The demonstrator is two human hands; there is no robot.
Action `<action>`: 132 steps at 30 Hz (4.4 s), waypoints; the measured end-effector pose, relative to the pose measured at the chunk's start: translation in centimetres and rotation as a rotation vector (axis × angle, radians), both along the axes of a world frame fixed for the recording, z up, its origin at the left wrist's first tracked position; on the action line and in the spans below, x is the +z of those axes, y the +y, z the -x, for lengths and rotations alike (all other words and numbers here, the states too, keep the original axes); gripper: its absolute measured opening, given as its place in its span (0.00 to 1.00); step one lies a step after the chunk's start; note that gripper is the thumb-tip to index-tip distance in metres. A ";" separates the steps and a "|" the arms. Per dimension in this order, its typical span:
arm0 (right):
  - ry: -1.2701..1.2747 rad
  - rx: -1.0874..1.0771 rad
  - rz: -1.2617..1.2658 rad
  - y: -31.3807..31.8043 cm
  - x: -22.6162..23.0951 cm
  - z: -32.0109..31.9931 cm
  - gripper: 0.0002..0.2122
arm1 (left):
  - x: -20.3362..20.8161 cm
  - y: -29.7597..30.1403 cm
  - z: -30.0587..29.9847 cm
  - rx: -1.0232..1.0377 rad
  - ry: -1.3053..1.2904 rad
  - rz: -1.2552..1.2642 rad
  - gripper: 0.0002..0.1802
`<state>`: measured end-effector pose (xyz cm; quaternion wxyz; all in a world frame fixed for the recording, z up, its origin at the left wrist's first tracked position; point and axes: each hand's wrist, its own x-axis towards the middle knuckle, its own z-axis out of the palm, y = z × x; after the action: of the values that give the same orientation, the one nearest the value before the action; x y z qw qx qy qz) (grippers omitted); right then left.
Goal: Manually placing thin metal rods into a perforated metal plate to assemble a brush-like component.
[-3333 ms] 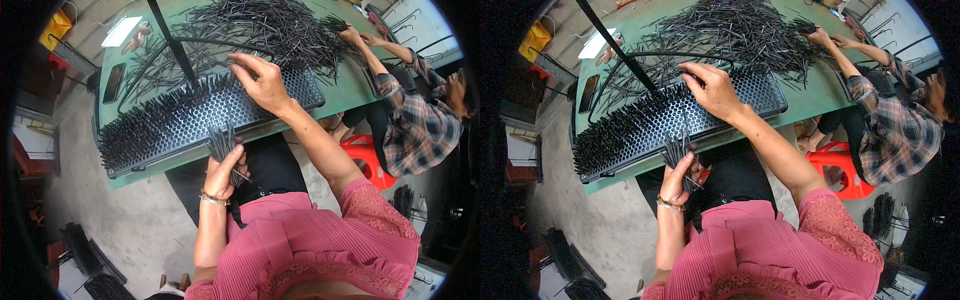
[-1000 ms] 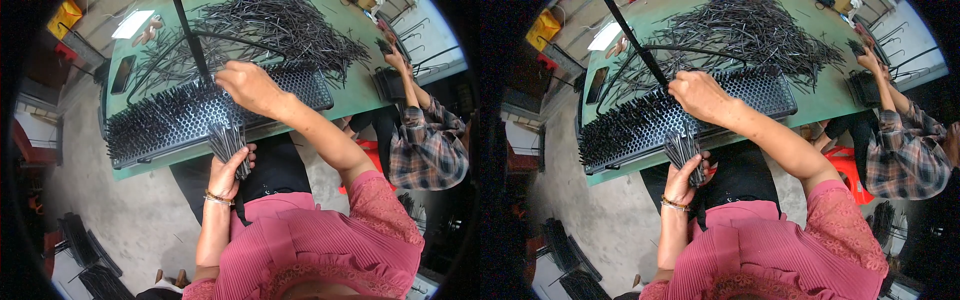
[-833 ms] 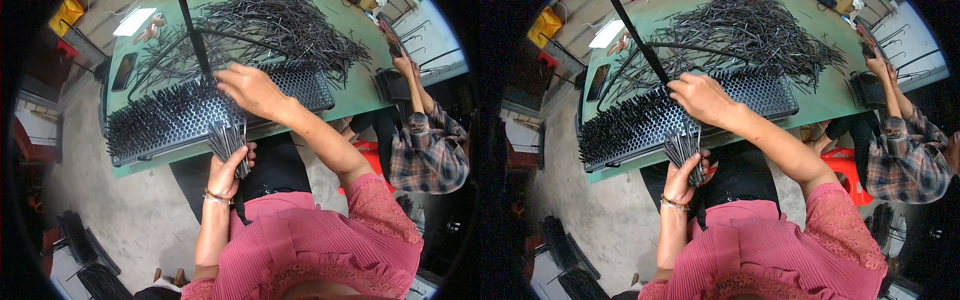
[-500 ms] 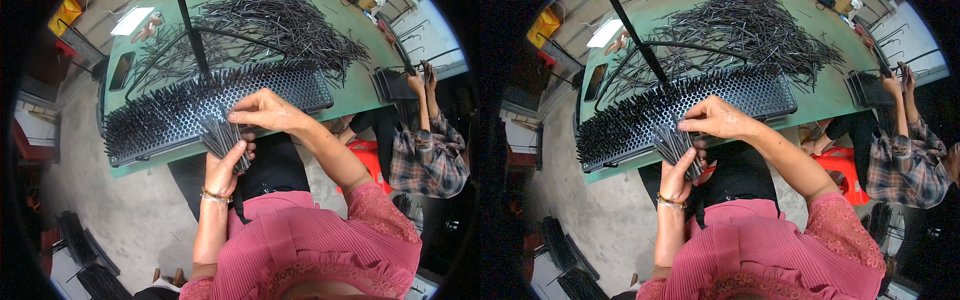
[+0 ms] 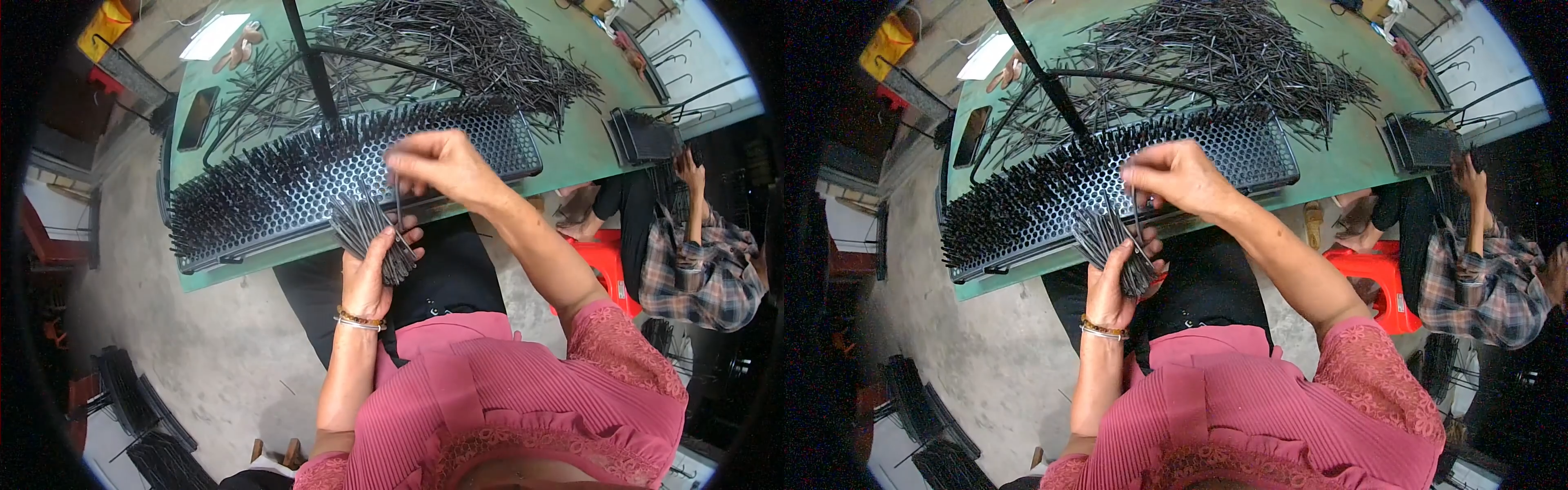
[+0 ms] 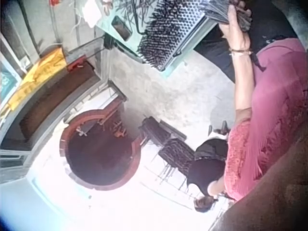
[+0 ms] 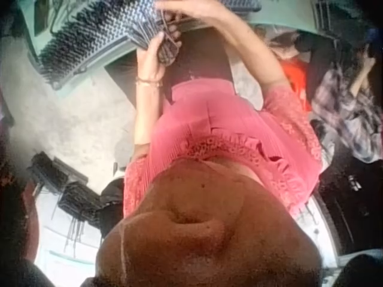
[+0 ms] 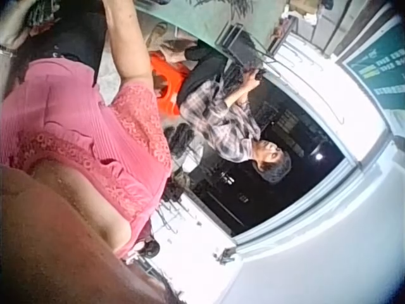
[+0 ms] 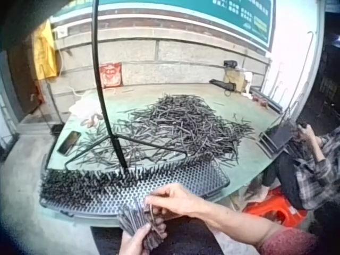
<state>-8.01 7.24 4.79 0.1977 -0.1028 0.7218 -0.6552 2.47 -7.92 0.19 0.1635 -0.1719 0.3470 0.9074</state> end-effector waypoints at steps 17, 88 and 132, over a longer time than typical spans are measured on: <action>1.140 -0.198 -0.325 -3.2 -2.4 4.2 0.10 | -0.1 0.7 0.1 -0.088 -0.112 0.139 0.15; 0.359 -0.289 -0.021 0.9 0.8 0.2 0.07 | 0.0 1.1 0.3 -0.039 0.006 0.131 0.14; 0.903 -0.345 -0.257 -0.9 -3.7 2.1 0.09 | -1.0 0.0 0.1 -0.098 -0.111 0.018 0.15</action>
<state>-10.14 6.31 1.11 -0.2349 -0.2300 0.8167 -0.4743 2.37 -7.93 -0.76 0.2249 -0.2062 0.3536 0.8842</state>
